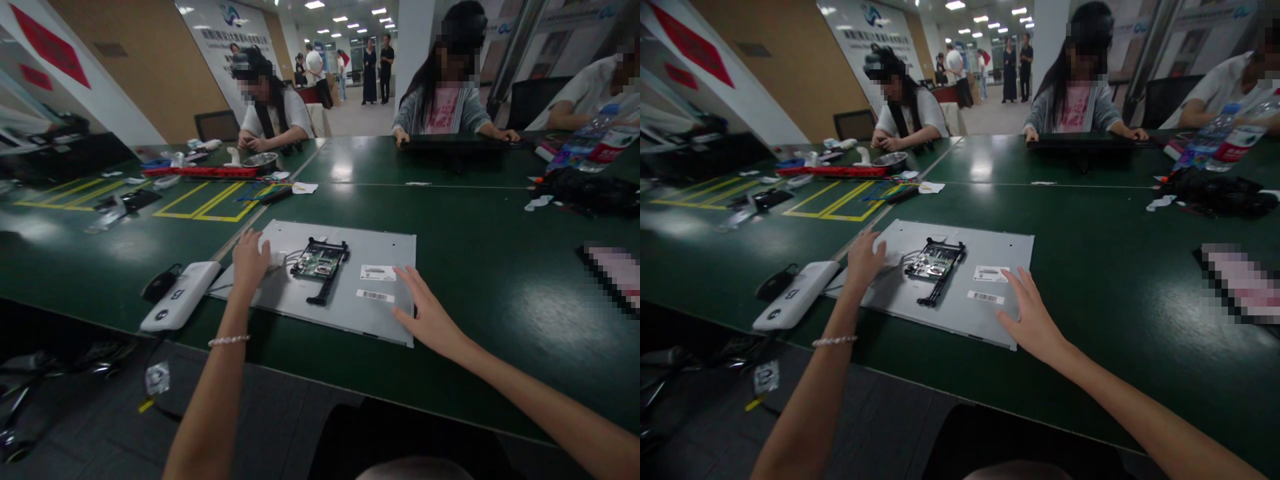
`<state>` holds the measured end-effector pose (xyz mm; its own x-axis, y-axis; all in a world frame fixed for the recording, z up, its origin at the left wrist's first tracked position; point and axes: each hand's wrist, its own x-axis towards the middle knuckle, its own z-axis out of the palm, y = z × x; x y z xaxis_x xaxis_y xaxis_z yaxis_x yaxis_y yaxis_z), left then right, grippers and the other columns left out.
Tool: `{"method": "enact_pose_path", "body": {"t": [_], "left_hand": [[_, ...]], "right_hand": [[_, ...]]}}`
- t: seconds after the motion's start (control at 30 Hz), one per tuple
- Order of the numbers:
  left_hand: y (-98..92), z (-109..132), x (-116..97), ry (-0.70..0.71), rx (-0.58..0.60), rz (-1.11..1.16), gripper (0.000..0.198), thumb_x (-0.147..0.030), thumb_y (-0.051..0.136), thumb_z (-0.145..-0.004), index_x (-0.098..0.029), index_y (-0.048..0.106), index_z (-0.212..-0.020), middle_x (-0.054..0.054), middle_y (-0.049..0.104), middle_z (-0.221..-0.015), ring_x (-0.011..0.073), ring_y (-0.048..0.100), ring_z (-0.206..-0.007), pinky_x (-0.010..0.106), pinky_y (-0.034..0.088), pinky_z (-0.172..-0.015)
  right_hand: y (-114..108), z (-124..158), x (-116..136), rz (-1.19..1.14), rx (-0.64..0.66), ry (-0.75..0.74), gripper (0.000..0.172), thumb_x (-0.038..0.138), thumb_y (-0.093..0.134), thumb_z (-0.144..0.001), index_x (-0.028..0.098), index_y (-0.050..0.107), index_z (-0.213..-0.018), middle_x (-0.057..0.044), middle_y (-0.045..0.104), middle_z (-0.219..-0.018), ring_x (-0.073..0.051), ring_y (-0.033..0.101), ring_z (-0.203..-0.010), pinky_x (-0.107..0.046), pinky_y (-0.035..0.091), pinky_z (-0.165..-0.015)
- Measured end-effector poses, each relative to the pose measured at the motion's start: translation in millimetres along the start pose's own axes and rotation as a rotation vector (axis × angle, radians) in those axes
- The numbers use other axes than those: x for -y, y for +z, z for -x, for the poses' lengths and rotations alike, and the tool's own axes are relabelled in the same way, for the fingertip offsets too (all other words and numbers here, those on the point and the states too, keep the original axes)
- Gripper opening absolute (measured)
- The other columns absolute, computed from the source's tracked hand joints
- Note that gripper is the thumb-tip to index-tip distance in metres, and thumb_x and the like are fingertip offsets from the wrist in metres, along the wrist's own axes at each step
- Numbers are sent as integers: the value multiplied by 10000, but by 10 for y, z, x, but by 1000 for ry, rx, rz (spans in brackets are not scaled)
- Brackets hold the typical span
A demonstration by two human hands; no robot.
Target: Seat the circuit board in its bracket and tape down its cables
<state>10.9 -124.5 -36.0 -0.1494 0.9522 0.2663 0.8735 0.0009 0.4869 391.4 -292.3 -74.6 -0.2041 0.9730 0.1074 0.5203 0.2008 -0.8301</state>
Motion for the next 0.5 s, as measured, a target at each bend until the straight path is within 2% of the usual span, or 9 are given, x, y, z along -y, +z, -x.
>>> {"method": "enact_pose_path", "body": {"t": [0.07, 0.17, 0.23, 0.3, 0.4, 0.5], "left_hand": [[22, 223, -266, 200, -28, -24, 494, -393, 418, -957, -113, 536, -1347, 191, 437, -1493, 333, 325, -1427, 498, 252, -1169], [172, 637, -653, 313, 118, -34, 530, -461, 426, -947, -139, 551, -1350, 162, 564, -1383, 297, 501, -1302, 445, 352, -1125], [305, 870, -820, 350, 207, -150, 659, -526, 512, -888, -133, 489, -1417, 188, 498, -1445, 351, 425, -1361, 505, 304, -1141], [414, 993, -890, 349, 220, -272, 721, -527, 540, -865, -109, 449, -1446, 218, 436, -1487, 389, 335, -1413, 551, 235, -1156], [505, 928, -867, 330, 196, -379, 649, -461, 490, -903, -98, 443, -1439, 215, 438, -1487, 375, 304, -1433, 532, 200, -1167], [541, 655, -812, 301, 187, -425, 609, -424, 460, -922, -73, 448, -1419, 221, 459, -1468, 370, 312, -1427, 506, 213, -1160]], "right_hand": [[9, 9, -9, 4, -8, -10, 669, 323, 527, -903, 275, 274, -1520, -84, 126, -1650, -289, 68, -1518, -531, 132, -1208], [11, 14, -36, 8, -8, -24, 651, 327, 524, -908, 315, 280, -1511, -54, 117, -1652, -286, 69, -1519, -551, 145, -1202], [14, 15, -52, 11, -12, -25, 641, 321, 519, -908, 318, 288, -1506, -52, 117, -1652, -286, 68, -1519, -554, 150, -1200], [20, 16, -57, 15, -11, -28, 635, 312, 516, -907, 304, 297, -1503, -59, 120, -1650, -286, 64, -1519, -548, 150, -1202], [26, 24, -45, 25, -8, -35, 634, 300, 510, -906, 308, 299, -1504, -57, 127, -1650, -281, 76, -1519, -547, 153, -1202], [17, 34, -23, 30, 3, -38, 633, 299, 511, -907, 328, 299, -1503, -50, 146, -1647, -274, 123, -1513, -552, 178, -1195]]}}
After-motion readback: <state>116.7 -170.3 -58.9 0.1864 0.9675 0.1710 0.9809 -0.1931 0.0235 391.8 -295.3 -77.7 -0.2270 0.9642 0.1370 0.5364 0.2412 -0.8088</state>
